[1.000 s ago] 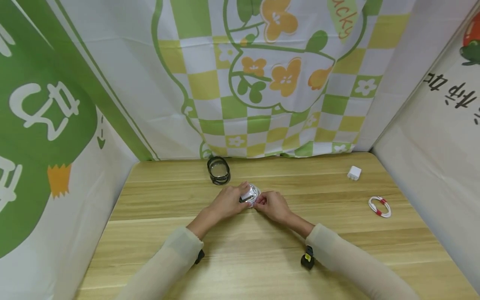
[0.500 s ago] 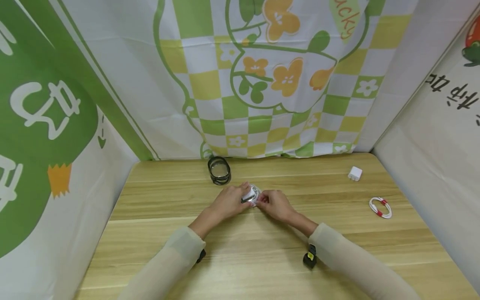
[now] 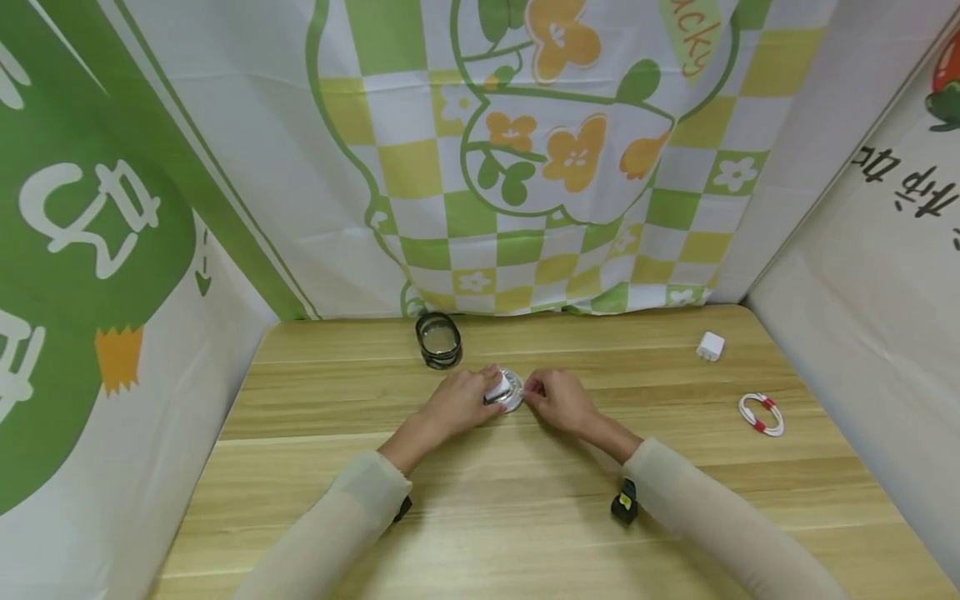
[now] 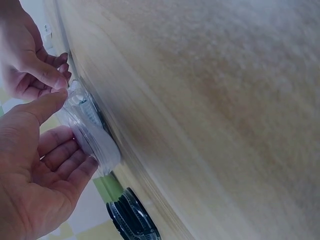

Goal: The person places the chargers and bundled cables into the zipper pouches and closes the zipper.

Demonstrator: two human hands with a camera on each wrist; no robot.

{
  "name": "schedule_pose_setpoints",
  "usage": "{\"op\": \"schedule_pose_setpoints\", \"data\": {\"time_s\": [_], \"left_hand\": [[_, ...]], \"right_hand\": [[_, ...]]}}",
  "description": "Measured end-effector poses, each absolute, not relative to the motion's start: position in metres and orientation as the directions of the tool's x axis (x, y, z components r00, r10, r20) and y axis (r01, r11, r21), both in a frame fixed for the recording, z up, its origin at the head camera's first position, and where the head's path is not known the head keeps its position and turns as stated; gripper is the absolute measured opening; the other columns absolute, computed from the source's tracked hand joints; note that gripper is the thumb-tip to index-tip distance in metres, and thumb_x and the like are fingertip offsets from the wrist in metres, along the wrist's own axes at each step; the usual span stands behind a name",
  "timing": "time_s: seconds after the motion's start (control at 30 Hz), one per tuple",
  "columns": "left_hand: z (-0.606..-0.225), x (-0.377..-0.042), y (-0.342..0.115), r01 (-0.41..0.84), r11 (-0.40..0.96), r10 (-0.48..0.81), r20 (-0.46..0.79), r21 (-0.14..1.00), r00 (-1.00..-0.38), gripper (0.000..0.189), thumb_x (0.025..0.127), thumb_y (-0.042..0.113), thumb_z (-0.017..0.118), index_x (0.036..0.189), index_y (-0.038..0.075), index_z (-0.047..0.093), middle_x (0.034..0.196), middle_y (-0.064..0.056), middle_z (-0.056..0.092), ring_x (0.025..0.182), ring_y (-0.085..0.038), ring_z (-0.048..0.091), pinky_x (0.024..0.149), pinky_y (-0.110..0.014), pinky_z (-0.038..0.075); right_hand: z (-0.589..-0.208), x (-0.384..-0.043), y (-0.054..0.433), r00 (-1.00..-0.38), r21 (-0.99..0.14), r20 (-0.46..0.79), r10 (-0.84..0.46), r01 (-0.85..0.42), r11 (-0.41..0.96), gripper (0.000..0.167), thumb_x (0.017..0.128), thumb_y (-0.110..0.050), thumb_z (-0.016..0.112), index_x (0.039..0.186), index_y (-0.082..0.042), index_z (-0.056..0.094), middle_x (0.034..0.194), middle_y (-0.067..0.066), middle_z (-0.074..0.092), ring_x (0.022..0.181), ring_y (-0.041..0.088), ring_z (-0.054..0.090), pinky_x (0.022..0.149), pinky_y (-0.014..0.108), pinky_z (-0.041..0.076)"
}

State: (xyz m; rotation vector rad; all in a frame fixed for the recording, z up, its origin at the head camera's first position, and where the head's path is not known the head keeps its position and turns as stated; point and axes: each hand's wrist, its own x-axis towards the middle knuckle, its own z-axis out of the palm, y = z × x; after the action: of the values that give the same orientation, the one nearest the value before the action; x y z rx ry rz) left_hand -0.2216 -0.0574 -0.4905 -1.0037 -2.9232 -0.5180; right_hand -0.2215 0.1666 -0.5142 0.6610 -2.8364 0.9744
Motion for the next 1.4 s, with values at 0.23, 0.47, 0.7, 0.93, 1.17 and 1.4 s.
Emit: {"op": "schedule_pose_setpoints", "data": {"time_s": [0.23, 0.47, 0.7, 0.93, 1.17, 1.4], "left_hand": [[-0.491, -0.22, -0.055, 0.591, 0.745, 0.59, 0.107, 0.309, -0.8, 0.062, 0.095, 0.034, 0.081, 0.142, -0.002, 0.063, 0.15, -0.021, 0.057, 0.115, -0.045, 0.07, 0.09, -0.049, 0.06], [-0.491, -0.22, -0.055, 0.586, 0.748, 0.585, 0.104, 0.312, -0.804, 0.06, 0.095, 0.033, 0.08, 0.142, -0.002, 0.064, 0.149, -0.021, 0.059, 0.119, -0.045, 0.068, 0.094, -0.05, 0.059], [-0.494, -0.218, -0.061, 0.592, 0.745, 0.593, 0.101, 0.308, -0.799, 0.061, 0.097, 0.033, 0.079, 0.144, -0.002, 0.062, 0.151, -0.022, 0.056, 0.12, -0.044, 0.068, 0.096, -0.05, 0.059], [-0.493, -0.217, -0.064, 0.621, 0.734, 0.618, 0.109, 0.276, -0.779, 0.061, 0.098, 0.033, 0.078, 0.147, 0.001, 0.061, 0.156, -0.021, 0.053, 0.121, -0.044, 0.068, 0.1, -0.049, 0.057], [-0.49, -0.218, -0.064, 0.622, 0.733, 0.605, 0.154, 0.276, -0.781, 0.058, 0.093, 0.018, 0.082, 0.145, 0.001, 0.062, 0.154, -0.021, 0.056, 0.132, -0.043, 0.061, 0.105, -0.05, 0.055], [-0.492, -0.22, -0.059, 0.644, 0.723, 0.615, 0.192, 0.249, -0.765, 0.05, 0.094, 0.017, 0.081, 0.139, 0.0, 0.067, 0.149, -0.019, 0.061, 0.132, -0.041, 0.062, 0.103, -0.05, 0.056]], "right_hand": [[-0.516, -0.232, 0.17, -0.907, -0.561, 0.208, -0.366, -0.417, 0.715, 0.009, 0.094, -0.01, 0.079, 0.086, -0.008, 0.075, 0.074, -0.003, 0.069, 0.066, 0.006, 0.059, 0.062, 0.026, 0.052], [-0.518, -0.239, 0.17, -0.911, -0.576, 0.217, -0.351, -0.41, 0.707, 0.01, 0.092, -0.009, 0.081, 0.084, -0.007, 0.075, 0.072, -0.003, 0.068, 0.065, 0.006, 0.058, 0.061, 0.025, 0.05], [-0.522, -0.238, 0.168, -0.904, -0.587, 0.227, -0.362, -0.424, 0.69, 0.01, 0.092, -0.012, 0.081, 0.086, -0.007, 0.075, 0.073, -0.003, 0.07, 0.065, 0.004, 0.058, 0.061, 0.023, 0.05], [-0.521, -0.232, 0.167, -0.906, -0.615, 0.168, -0.388, -0.404, 0.677, 0.007, 0.095, -0.011, 0.079, 0.091, -0.007, 0.076, 0.076, -0.003, 0.069, 0.067, 0.004, 0.058, 0.062, 0.023, 0.05], [-0.522, -0.226, 0.168, -0.901, -0.637, 0.169, -0.401, -0.41, 0.653, 0.007, 0.094, -0.01, 0.08, 0.089, -0.007, 0.076, 0.077, -0.002, 0.071, 0.068, 0.004, 0.06, 0.063, 0.022, 0.052], [-0.521, -0.221, 0.164, -0.891, -0.644, 0.185, -0.415, -0.429, 0.633, 0.009, 0.093, -0.011, 0.08, 0.085, -0.01, 0.076, 0.076, -0.004, 0.072, 0.069, 0.002, 0.059, 0.064, 0.021, 0.051]]}}
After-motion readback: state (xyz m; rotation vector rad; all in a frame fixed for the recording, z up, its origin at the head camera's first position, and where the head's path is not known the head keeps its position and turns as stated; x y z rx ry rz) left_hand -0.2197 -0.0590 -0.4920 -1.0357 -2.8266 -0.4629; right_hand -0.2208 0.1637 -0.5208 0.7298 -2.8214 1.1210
